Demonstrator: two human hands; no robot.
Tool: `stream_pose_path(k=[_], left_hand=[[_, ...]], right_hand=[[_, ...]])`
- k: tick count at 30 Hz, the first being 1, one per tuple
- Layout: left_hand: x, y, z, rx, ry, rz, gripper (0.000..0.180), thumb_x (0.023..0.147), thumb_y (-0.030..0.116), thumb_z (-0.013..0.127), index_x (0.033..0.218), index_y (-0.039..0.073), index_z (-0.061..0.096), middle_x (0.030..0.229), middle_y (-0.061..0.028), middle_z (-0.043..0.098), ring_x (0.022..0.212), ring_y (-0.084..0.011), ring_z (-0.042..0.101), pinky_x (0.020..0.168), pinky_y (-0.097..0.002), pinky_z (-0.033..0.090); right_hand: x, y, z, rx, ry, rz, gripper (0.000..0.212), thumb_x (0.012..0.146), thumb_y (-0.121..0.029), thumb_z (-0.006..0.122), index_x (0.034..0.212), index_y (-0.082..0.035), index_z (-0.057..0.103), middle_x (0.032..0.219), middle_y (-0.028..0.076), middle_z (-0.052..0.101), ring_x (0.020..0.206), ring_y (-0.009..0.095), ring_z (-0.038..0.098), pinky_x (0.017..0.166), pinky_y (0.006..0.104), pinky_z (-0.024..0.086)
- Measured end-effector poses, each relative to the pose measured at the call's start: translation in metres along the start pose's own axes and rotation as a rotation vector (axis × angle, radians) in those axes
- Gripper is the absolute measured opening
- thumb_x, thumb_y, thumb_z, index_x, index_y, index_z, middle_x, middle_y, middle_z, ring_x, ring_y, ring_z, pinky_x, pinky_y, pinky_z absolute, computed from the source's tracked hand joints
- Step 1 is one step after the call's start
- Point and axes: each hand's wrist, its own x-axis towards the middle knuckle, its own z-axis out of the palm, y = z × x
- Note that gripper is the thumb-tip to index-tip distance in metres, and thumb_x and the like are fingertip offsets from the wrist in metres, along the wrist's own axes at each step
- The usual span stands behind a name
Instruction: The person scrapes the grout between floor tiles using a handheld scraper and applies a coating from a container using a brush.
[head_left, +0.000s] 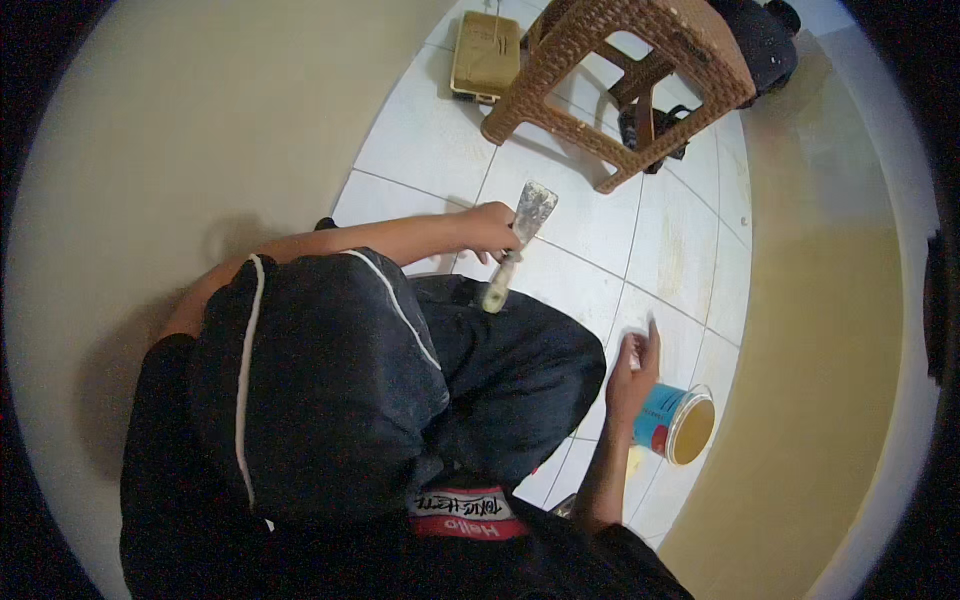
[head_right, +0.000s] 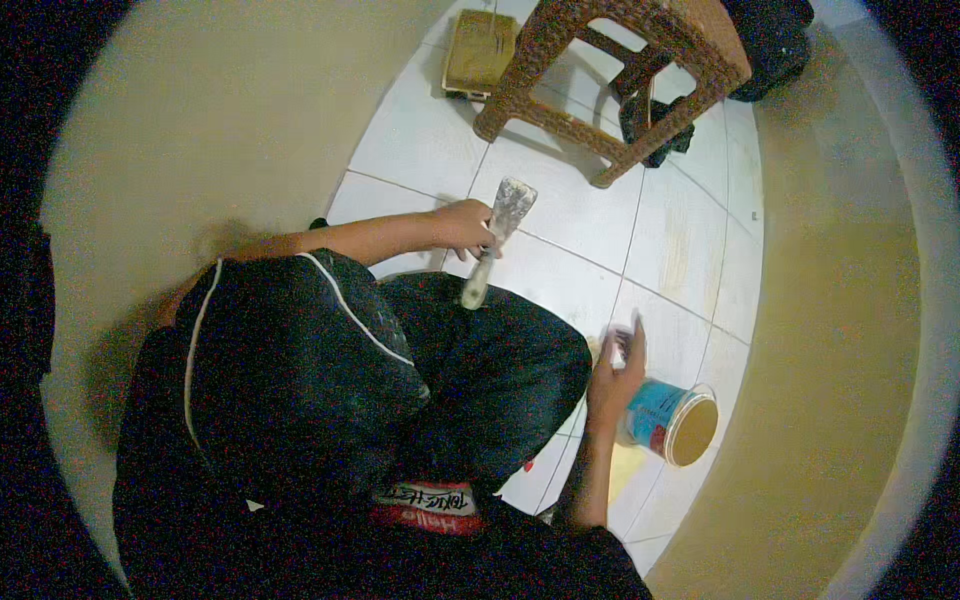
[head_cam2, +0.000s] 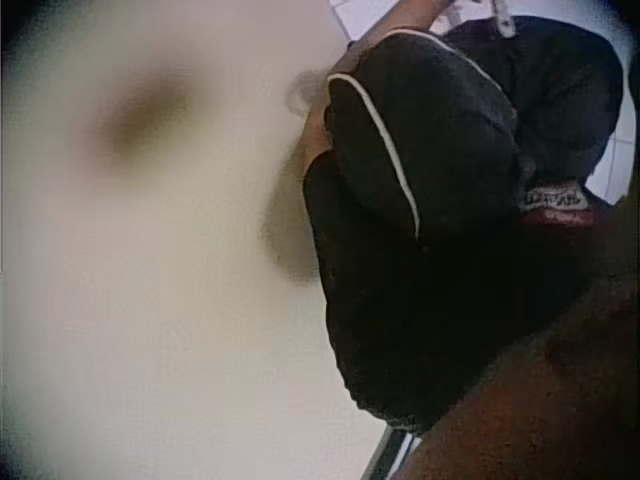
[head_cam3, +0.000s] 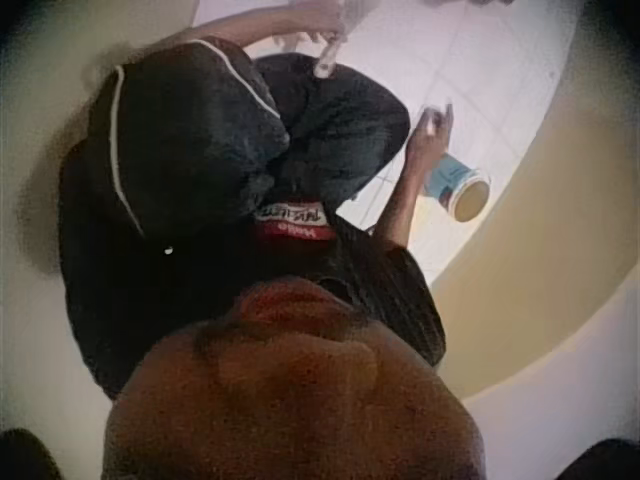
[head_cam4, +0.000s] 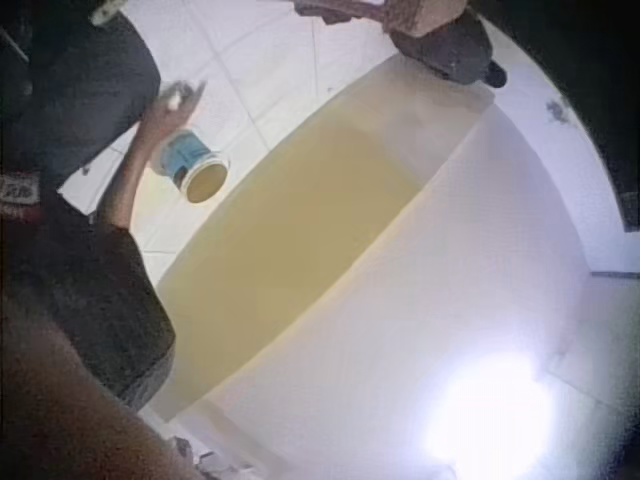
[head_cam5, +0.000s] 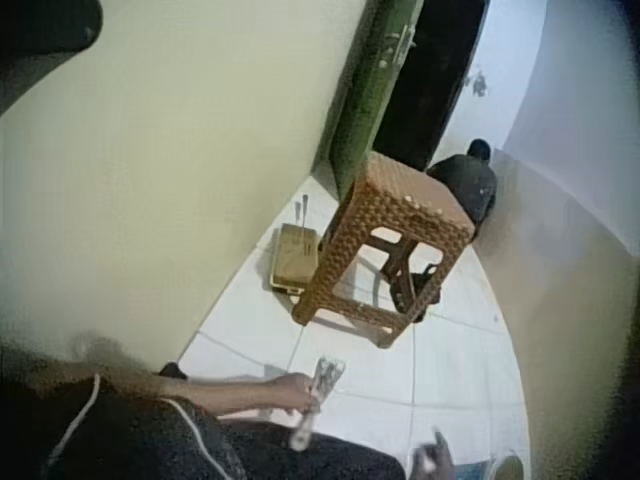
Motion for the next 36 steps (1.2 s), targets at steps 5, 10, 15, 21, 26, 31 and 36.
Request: stream_pose_path(k=[5, 10, 15, 21, 26, 31, 36], left_hand=[[-0.007, 0.023, 0.002, -0.188, 0.150, 0.077, 0.023, 0.083, 0.023, 0.066, 0.090, 0.001, 0.063, 0.076, -0.0084, 0.066, 0.067, -0.0166, 0.065, 0.054, -0.0321, 0.052], [0.003, -0.015, -0.021, -0.336, 0.297, -0.160, 0.027, 0.083, 0.029, 0.065, 0.082, 0.002, 0.065, 0.071, -0.0095, 0.063, 0.059, -0.0207, 0.062, 0.047, -0.0348, 0.050], [0.036, -0.094, -0.064, 0.391, 0.227, -0.176, 0.033, 0.087, 0.031, 0.054, 0.091, 0.000, 0.065, 0.081, -0.0190, 0.067, 0.072, -0.0334, 0.067, 0.056, -0.0460, 0.054], [0.039, -0.122, -0.087, 0.726, 0.669, -0.021, 0.019, 0.087, 0.021, 0.053, 0.088, 0.004, 0.060, 0.088, -0.0203, 0.065, 0.089, -0.0389, 0.063, 0.078, -0.0517, 0.050], [0.024, -0.133, -0.044, 0.816, 1.010, 0.250, 0.022, 0.077, 0.013, 0.059, 0.099, 0.008, 0.057, 0.095, -0.0146, 0.057, 0.094, -0.0368, 0.055, 0.081, -0.0512, 0.043], [-0.006, -0.120, -0.019, 0.938, 0.810, 0.237, 0.045, 0.079, 0.017, 0.063, 0.120, 0.005, 0.052, 0.126, -0.0155, 0.049, 0.118, -0.0362, 0.045, 0.096, -0.0521, 0.037], [-0.027, -0.146, -0.021, 1.061, 0.738, 0.297, 0.053, 0.083, 0.023, 0.063, 0.130, 0.004, 0.049, 0.145, -0.0160, 0.037, 0.128, -0.0351, 0.040, 0.100, -0.0496, 0.036]], right_hand=[[0.060, -0.085, 0.121, -0.007, -0.451, -0.365, 0.065, 0.089, -0.020, 0.065, 0.143, 0.000, 0.035, 0.102, 0.024, 0.066, 0.087, 0.032, 0.068, 0.076, 0.0379, 0.052], [0.081, -0.086, 0.187, 0.014, -0.693, -0.190, 0.057, 0.088, -0.016, 0.056, 0.142, -0.009, 0.041, 0.092, 0.029, 0.065, 0.088, 0.044, 0.064, 0.079, 0.0481, 0.051], [0.066, -0.086, 0.227, -0.607, -0.816, -0.286, 0.062, 0.087, -0.018, 0.048, 0.147, -0.019, 0.033, 0.091, 0.022, 0.068, 0.079, 0.037, 0.068, 0.070, 0.0480, 0.055], [0.068, -0.063, 0.249, -0.745, -0.806, -0.301, 0.048, 0.091, -0.018, 0.046, 0.139, -0.016, 0.046, 0.092, 0.017, 0.068, 0.082, 0.034, 0.069, 0.070, 0.0444, 0.056], [0.075, -0.075, 0.261, -0.625, -0.795, -0.282, 0.047, 0.090, -0.013, 0.047, 0.137, -0.008, 0.046, 0.094, 0.021, 0.069, 0.087, 0.035, 0.069, 0.076, 0.0447, 0.056], [0.076, -0.076, 0.264, -0.605, -0.758, -0.244, 0.040, 0.091, -0.013, 0.046, 0.130, -0.005, 0.051, 0.095, 0.021, 0.069, 0.089, 0.035, 0.069, 0.076, 0.0436, 0.056], [0.075, -0.077, 0.269, -0.564, -0.707, -0.268, 0.039, 0.091, -0.014, 0.045, 0.129, -0.006, 0.051, 0.096, 0.020, 0.069, 0.089, 0.035, 0.069, 0.076, 0.0437, 0.056]])
